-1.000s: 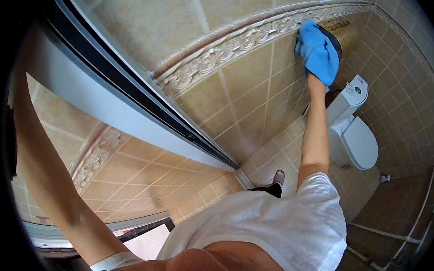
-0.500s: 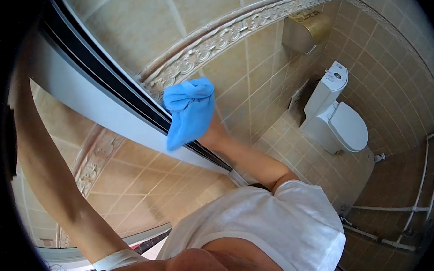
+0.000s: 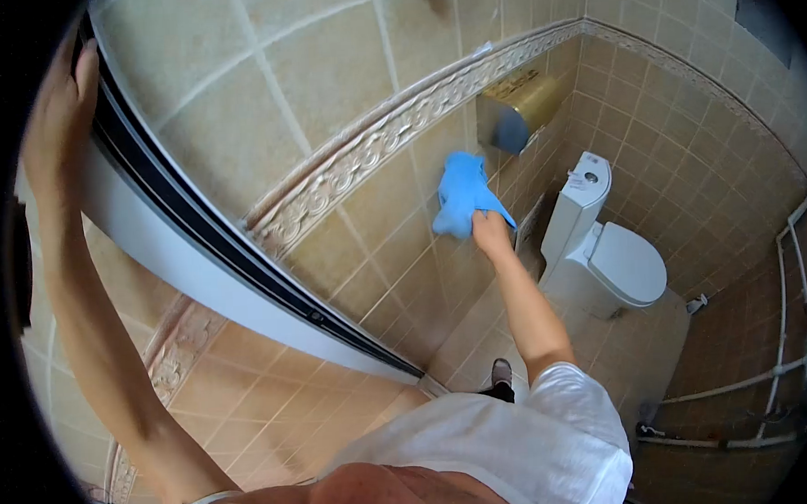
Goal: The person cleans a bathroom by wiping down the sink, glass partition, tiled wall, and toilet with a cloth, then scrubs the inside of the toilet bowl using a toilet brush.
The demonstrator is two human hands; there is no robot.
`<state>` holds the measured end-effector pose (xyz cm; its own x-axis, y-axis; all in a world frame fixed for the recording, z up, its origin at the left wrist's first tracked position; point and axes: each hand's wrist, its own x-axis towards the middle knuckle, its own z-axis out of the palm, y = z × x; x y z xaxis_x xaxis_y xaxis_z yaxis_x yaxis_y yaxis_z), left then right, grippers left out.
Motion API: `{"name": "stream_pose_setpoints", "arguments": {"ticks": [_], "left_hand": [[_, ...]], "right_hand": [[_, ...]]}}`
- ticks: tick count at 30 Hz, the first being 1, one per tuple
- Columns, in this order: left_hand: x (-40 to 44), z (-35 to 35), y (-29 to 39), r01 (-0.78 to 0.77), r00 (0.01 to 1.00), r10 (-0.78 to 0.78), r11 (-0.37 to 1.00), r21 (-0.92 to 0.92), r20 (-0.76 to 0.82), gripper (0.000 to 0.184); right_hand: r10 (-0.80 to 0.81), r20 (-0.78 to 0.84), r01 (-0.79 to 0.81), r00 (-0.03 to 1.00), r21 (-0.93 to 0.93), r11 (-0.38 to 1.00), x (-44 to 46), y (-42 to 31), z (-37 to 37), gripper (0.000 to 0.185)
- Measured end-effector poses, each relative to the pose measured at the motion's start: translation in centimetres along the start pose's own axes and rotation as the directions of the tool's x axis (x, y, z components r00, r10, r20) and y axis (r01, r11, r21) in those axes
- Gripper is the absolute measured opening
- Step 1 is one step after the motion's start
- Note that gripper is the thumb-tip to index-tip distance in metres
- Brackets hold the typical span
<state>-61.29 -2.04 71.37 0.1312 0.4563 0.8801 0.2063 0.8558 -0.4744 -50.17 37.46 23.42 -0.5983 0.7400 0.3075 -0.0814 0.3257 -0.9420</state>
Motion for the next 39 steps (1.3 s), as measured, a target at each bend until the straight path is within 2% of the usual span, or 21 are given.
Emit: {"name": "stream_pose_setpoints", "arguments": {"ticks": [1, 3, 6, 9, 11, 13, 15, 17, 18, 21, 23, 24, 27, 28, 29, 31, 32, 33, 34, 35, 39], "left_hand": [[0.0, 0.1, -0.1, 0.002, 1.0, -0.002, 1.0, -0.005, 0.002, 0.041], [0.1, 0.2, -0.1, 0.012, 1.0, -0.012, 1.0, -0.01, 0.014, 0.042], [0.3, -0.9, 0.8, 0.063, 0.995, -0.07, 0.992, 0.112, 0.067, 0.04], [0.3, -2.7, 2.8, 0.047, 0.997, -0.058, 0.97, 0.238, 0.043, 0.04], [0.3, -2.9, 2.6, 0.018, 0.999, -0.028, 0.958, 0.285, 0.03, 0.04], [0.0, -2.6, 1.7, 0.012, 0.998, -0.027, 0.965, 0.262, 0.053, 0.041], [0.1, -2.8, 1.8, 0.007, 0.996, -0.027, 0.971, 0.238, 0.082, 0.042], [0.4, -3.3, 2.4, -0.067, 0.998, 0.067, 0.998, 0.004, -0.003, 0.043], [0.0, -2.8, 1.5, -0.059, 0.998, 0.057, 0.995, 0.08, 0.027, 0.043], [-1.7, -1.1, -1.1, 0.041, 0.998, -0.041, 0.999, -0.004, 0.038, 0.04], [-3.8, -0.1, -4.9, 0.004, 0.996, -0.013, 0.995, 0.096, 0.087, 0.039], [-4.2, 0.1, -4.9, 0.087, 0.992, -0.096, 0.991, 0.105, 0.084, 0.037], [1.0, -4.7, 6.6, -0.015, 1.0, 0.016, 0.982, 0.189, -0.002, 0.048], [1.4, -1.7, 3.5, 0.285, 0.895, -0.391, 0.873, 0.395, 0.217, 0.05], [1.7, 1.3, 0.5, 0.317, 0.588, -0.709, 0.644, 0.696, 0.388, 0.052], [-3.3, -0.4, 2.7, 0.328, 0.897, -0.349, 0.937, 0.123, 0.27, 0.041], [-5.3, -1.1, 3.8, 0.21, 0.976, -0.195, 0.961, -0.182, 0.094, 0.037], [-3.4, -2.9, 11.9, 0.159, 0.987, -0.163, 0.937, -0.311, 0.011, 0.04], [-3.6, -3.5, 16.5, 0.071, 0.996, -0.082, 0.965, -0.253, -0.035, 0.045], [-5.1, -3.2, 20.7, 0.148, 0.986, -0.165, 0.891, -0.43, -0.002, 0.047], [-10.3, -2.1, 31.8, 0.261, 0.947, -0.059, 0.71, -0.654, 0.315, 0.057]], "right_hand": [[-0.002, -0.027, 0.004, 1.0, 0.083, 0.997, -0.5, -2.6, -1.1, 0.034], [0.188, -0.124, -0.182, 0.974, 0.06, 0.981, -1.5, -11.7, -4.4, 0.035], [-0.146, -0.27, 0.171, 0.952, 0.071, 0.983, 2.7, -13.7, -9.4, 0.034], [-0.509, -0.343, 0.498, 0.79, -0.125, 0.858, 10.0, -17.2, -14.1, 0.033], [-0.721, -0.312, 0.634, 0.618, -0.344, 0.692, 15.5, -21.2, -16.6, 0.033], [-0.875, -0.217, 0.666, 0.433, -0.578, 0.473, 21.5, -25.6, -18.0, 0.033], [-0.941, -0.043, 0.537, 0.337, -0.812, 0.23, 27.6, -29.6, -18.2, 0.032], [-0.937, 0.148, 0.312, 0.317, -0.949, -0.044, 32.7, -32.6, -17.2, 0.032], [-0.937, 0.173, 0.343, 0.303, -0.937, -0.062, 34.4, -34.1, -16.2, 0.032], [-0.921, 0.226, 0.485, 0.316, -0.873, -0.048, 36.4, -36.1, -12.7, 0.032], [-0.921, 0.247, 0.554, 0.302, -0.831, -0.041, 36.7, -36.2, -11.3, 0.032], [-0.923, 0.252, 0.585, 0.29, -0.81, -0.038, 36.8, -36.0, -10.9, 0.032], [-0.924, 0.281, 0.667, 0.259, -0.744, -0.039, 37.0, -33.9, -10.8, 0.032], [-0.919, 0.292, 0.693, 0.265, -0.721, -0.029, 37.1, -32.5, -11.1, 0.032], [-0.913, 0.307, 0.717, 0.27, -0.697, -0.022, 37.1, -30.9, -11.5, 0.032], [-0.896, 0.338, 0.759, 0.288, -0.651, -0.002, 37.0, -27.6, -12.5, 0.031], [-0.883, 0.36, 0.782, 0.302, -0.623, 0.013, 36.9, -25.5, -13.2, 0.031], [-0.866, 0.387, 0.806, 0.316, -0.592, 0.03, 36.5, -23.6, -13.9, 0.031], [-0.847, 0.415, 0.829, 0.333, -0.557, 0.053, 36.2, -21.5, -14.5, 0.031], [-0.823, 0.449, 0.855, 0.349, -0.511, 0.084, 35.6, -19.4, -15.1, 0.031], [-0.714, 0.605, 0.936, 0.353, -0.242, 0.257, 31.0, -11.9, -15.3, 0.031]]}}
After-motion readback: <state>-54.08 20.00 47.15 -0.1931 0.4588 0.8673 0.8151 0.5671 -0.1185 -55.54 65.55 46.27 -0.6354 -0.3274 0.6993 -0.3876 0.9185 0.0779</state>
